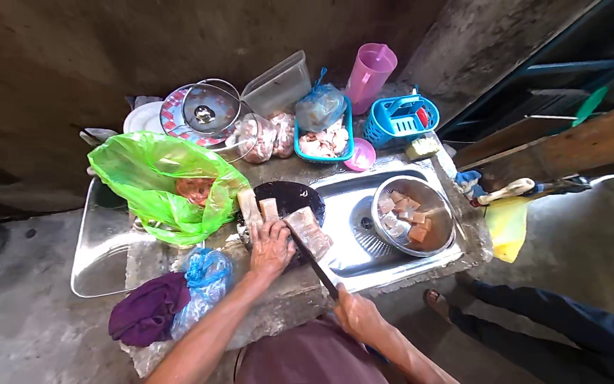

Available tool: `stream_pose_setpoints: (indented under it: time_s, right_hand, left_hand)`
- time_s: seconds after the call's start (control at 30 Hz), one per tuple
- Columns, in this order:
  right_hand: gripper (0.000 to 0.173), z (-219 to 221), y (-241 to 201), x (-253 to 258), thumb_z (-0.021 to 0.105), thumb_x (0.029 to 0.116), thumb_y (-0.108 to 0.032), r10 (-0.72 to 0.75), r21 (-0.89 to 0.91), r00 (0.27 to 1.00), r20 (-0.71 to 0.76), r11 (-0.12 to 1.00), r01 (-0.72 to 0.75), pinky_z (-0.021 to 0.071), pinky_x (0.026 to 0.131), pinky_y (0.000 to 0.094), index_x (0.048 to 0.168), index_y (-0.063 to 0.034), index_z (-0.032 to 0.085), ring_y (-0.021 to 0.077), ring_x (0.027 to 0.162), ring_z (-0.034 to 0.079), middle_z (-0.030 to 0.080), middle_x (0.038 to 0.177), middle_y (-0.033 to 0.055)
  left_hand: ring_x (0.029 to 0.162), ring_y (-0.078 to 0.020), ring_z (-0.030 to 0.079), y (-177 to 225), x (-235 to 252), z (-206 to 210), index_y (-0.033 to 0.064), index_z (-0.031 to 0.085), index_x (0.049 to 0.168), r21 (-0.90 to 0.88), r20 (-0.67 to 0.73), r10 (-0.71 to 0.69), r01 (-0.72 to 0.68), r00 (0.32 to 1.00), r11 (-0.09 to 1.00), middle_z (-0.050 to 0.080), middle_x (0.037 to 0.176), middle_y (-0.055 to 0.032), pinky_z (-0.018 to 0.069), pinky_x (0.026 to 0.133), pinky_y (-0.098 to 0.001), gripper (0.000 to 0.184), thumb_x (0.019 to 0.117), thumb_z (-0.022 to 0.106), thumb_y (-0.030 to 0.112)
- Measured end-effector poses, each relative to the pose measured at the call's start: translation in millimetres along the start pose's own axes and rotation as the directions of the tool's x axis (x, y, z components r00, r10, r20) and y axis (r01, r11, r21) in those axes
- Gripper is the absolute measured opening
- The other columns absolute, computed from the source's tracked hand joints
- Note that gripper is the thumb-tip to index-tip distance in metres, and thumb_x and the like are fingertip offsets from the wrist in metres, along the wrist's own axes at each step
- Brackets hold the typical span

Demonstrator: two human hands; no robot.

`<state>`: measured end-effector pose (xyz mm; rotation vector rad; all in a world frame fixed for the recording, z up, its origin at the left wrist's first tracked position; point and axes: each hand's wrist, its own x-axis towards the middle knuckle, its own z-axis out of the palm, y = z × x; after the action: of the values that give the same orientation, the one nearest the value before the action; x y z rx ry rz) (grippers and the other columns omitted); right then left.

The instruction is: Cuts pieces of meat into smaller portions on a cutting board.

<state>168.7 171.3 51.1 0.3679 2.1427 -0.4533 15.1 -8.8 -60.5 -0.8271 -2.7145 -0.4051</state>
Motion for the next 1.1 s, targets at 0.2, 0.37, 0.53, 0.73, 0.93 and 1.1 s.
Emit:
stream_pose_setpoints:
  time_s: [0.2,0.37,0.53,0.73,0.93,1.1]
  right_hand:
    - [0.039,0,16,5,0.042,0.1060,-0.030,-0.107,-0.032,0.984,-0.140,0.994,0.104,0.0552,0.081,0.0616,0.134,-0.0057,0.054,0.0447,0.094,0.072,0.071,0.095,0.0235]
    - [0.044,-3,29,12,0.039,0.1072,-0.029,-0.017,0.303,0.937,-0.348,0.944,0.129,0.0557,0.084,0.0583,0.140,-0.0045,0.053,0.0398,0.091,0.073,0.072,0.093,0.0210]
    - [0.037,-7,22,63,0.038,0.1100,-0.020,0.093,0.751,0.894,-0.438,0.584,0.307,0.0615,0.073,0.0408,0.141,-0.0005,0.048,0.0213,0.076,0.071,0.070,0.106,0.0140]
    - [0.037,-26,-16,87,0.039,0.1091,-0.020,0.039,0.715,0.885,-0.464,0.606,0.349,0.0615,0.075,0.0392,0.140,-0.0019,0.050,0.0198,0.078,0.072,0.071,0.104,0.0124]
    - [0.045,-54,-33,67,0.036,0.1100,-0.029,-0.052,0.286,0.927,-0.371,0.944,0.168,0.0544,0.093,0.0559,0.147,-0.0061,0.046,0.0374,0.107,0.071,0.072,0.111,0.0209]
    - [0.043,-60,-45,41,0.037,0.1100,-0.032,-0.001,0.070,0.970,-0.242,0.997,0.018,0.0550,0.089,0.0586,0.144,-0.0077,0.047,0.0413,0.105,0.071,0.071,0.107,0.0223]
  left_hand:
    - [0.134,-0.0394,0.053,-5,-4,0,0.0151,0.071,0.108,-0.022,0.021,-0.044,0.045,0.999,0.999,0.065,0.133,-0.0098,0.0287,0.114,-0.0699,0.034,0.0951,0.052,0.041]
    - [0.138,-0.0428,0.049,4,-12,-20,0.0115,0.070,0.119,-0.044,0.087,-0.091,0.095,0.992,0.994,0.062,0.139,-0.0142,0.0253,0.115,-0.0722,0.048,0.0946,0.053,0.050]
    - [0.134,-0.0474,0.053,41,-2,-31,0.0062,0.059,0.140,-0.201,0.161,0.057,-0.024,0.985,0.979,0.053,0.147,-0.0254,0.0403,0.110,-0.0649,0.082,0.0845,0.067,0.066]
    - [0.135,-0.0403,0.055,38,18,-21,0.0086,0.066,0.131,-0.264,0.208,0.130,-0.073,0.969,0.962,0.056,0.147,-0.0205,0.0518,0.104,-0.0507,0.050,0.0932,0.064,0.041]
    - [0.123,-0.0348,0.064,-6,58,-47,0.0055,0.070,0.124,-0.346,0.176,0.147,-0.078,0.973,0.935,0.065,0.136,-0.0167,0.0546,0.099,-0.0502,0.040,0.1023,0.053,0.035]
    - [0.121,-0.0347,0.064,-51,131,-60,0.0008,0.065,0.128,-0.407,0.111,-0.012,0.056,0.994,0.912,0.064,0.133,-0.0189,0.0525,0.101,-0.0537,0.031,0.1046,0.053,0.018]
